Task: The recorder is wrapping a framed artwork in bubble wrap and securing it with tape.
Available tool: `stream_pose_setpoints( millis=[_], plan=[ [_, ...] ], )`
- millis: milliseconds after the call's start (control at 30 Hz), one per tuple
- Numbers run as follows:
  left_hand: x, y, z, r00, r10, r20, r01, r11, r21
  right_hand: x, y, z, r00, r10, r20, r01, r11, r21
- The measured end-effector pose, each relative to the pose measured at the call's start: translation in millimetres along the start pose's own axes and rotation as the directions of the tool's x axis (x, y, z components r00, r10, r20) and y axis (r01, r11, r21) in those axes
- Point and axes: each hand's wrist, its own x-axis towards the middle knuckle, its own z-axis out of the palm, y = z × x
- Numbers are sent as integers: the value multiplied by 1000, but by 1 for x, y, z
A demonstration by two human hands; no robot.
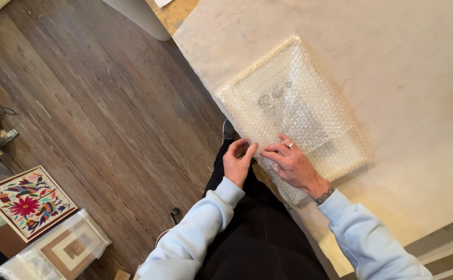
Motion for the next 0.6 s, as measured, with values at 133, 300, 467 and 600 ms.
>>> stream_pose_setpoints(
  millis=[133,300,467,600],
  plan=[
    [-6,6,18,982,80,-169,-77,997,27,-8,-2,8,999,8,-49,-8,1000,2],
    [1,-7,29,973,78,-217,-83,996,-16,-9,-15,-8,997,19,-70,-18,1000,17],
    [4,-23,29,963,133,-234,-154,986,-71,-21,19,-18,991,96,-97,-78,981,176],
    [1,-32,27,938,209,-277,-209,977,31,9,41,-72,803,279,-527,-395,911,-120]
  ],
)
